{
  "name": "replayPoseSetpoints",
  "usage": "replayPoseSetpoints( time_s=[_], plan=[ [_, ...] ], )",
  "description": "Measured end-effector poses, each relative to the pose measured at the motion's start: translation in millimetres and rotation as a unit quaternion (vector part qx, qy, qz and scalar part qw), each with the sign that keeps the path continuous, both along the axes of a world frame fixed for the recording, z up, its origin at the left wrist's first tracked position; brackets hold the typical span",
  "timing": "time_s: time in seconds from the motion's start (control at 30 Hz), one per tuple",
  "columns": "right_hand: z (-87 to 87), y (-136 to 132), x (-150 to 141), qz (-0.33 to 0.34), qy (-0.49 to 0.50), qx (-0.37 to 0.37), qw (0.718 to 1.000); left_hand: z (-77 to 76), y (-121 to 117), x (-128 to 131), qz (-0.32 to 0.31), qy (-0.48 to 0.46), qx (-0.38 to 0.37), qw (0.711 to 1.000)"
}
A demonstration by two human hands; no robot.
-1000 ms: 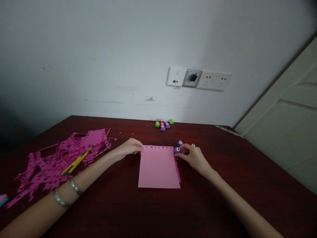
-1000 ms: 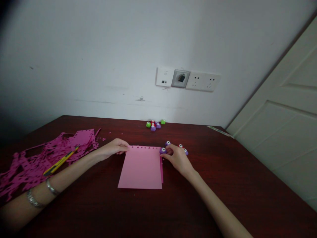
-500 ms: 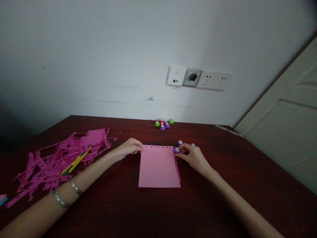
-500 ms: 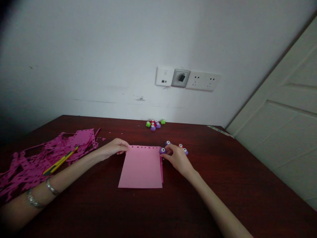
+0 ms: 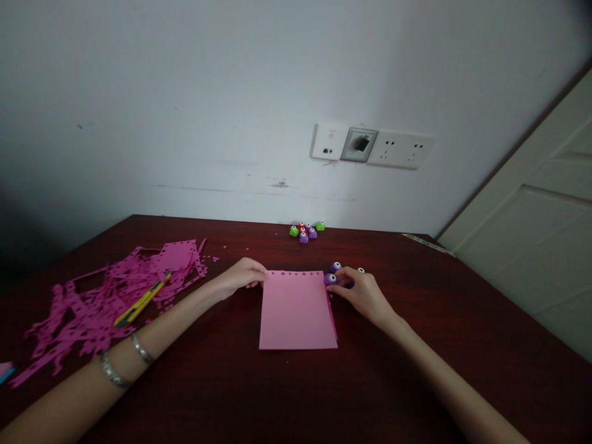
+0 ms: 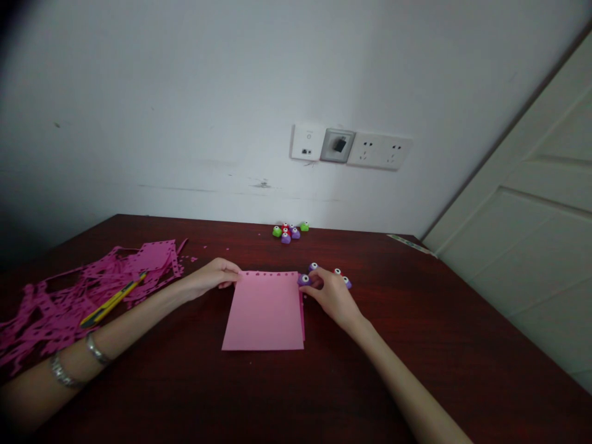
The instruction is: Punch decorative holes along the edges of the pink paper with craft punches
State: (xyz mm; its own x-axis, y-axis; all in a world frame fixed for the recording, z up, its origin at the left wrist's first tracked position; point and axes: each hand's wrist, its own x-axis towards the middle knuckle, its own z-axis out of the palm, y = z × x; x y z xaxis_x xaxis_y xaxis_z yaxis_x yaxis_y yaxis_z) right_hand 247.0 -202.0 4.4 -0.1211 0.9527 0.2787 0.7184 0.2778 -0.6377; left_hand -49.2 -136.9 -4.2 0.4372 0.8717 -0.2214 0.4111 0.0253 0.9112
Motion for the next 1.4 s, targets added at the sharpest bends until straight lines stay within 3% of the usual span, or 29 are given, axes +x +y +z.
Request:
replayPoseSetpoints(
  time_s=[0.53,0.9,1.4],
  plan=[
    [-0.5,-2,-3,-0.004,-0.024,0.020,1.000,10.5,-7,3,0.016,-0.036,-0.011,0.999],
    [-3.3,-1,1,-0.008,-0.035,0.033,0.999,8.3,-5,3,0.022,-0.056,-0.028,0.998],
    [-0.2,-1,1,0.039,-0.002,0.020,0.999,11.8,-8,5,0.011,-0.030,-0.007,0.999]
  ],
)
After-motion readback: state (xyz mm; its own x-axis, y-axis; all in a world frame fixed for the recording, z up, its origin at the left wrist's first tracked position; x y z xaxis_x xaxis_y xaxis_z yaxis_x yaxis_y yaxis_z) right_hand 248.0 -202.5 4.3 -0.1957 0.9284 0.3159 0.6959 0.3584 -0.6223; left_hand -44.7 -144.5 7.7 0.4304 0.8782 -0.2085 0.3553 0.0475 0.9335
